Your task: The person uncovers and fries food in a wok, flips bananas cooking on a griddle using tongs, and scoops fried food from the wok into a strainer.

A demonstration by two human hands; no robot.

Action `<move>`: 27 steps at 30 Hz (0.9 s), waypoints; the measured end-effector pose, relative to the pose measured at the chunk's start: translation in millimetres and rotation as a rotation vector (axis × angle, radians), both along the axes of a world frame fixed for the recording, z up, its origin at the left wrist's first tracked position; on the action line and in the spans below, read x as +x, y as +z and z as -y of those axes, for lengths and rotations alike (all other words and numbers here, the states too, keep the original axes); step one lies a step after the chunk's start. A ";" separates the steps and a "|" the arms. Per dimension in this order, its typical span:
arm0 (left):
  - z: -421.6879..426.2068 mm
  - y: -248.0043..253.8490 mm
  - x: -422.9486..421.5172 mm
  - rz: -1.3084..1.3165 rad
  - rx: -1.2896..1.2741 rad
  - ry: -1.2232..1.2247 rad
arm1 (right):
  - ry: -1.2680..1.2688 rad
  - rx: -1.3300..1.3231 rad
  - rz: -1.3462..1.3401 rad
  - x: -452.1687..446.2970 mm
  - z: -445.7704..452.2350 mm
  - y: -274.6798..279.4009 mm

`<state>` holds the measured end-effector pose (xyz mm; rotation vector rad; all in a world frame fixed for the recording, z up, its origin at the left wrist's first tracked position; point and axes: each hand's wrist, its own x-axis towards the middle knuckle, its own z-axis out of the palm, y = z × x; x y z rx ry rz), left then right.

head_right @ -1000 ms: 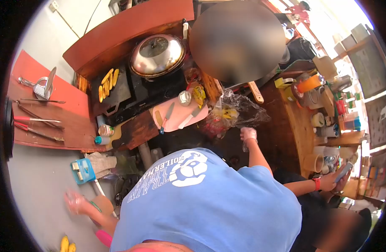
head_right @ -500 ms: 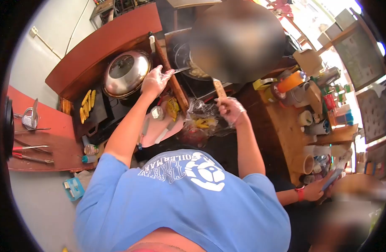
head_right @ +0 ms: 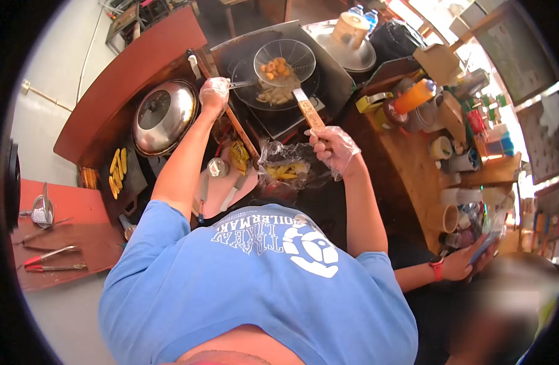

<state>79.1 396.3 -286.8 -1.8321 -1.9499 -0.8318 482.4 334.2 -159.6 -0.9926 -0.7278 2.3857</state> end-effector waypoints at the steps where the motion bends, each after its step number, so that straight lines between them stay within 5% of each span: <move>1: 8.8 10.9 3.2 -0.003 -0.005 -0.014 | -0.014 -0.005 -0.003 -1.7 2.6 3.0; 10: 43.1 110.9 -4.3 0.073 0.069 -0.192 | -0.100 0.078 0.060 -24.5 24.8 15.5; 15: 10.5 75.4 -38.2 -0.097 0.047 -0.228 | -0.124 0.127 0.054 -36.0 32.5 36.3; 23: -17.3 42.9 -51.9 0.056 0.005 -0.190 | -0.131 0.078 -0.035 -40.6 40.9 54.6; 25: -17.9 46.4 -56.9 -0.194 0.129 -0.245 | -0.144 0.093 -0.023 -41.8 42.7 56.5; 27: -18.5 45.9 -54.3 -0.018 0.199 -0.274 | -0.148 0.103 -0.017 -41.4 43.1 55.8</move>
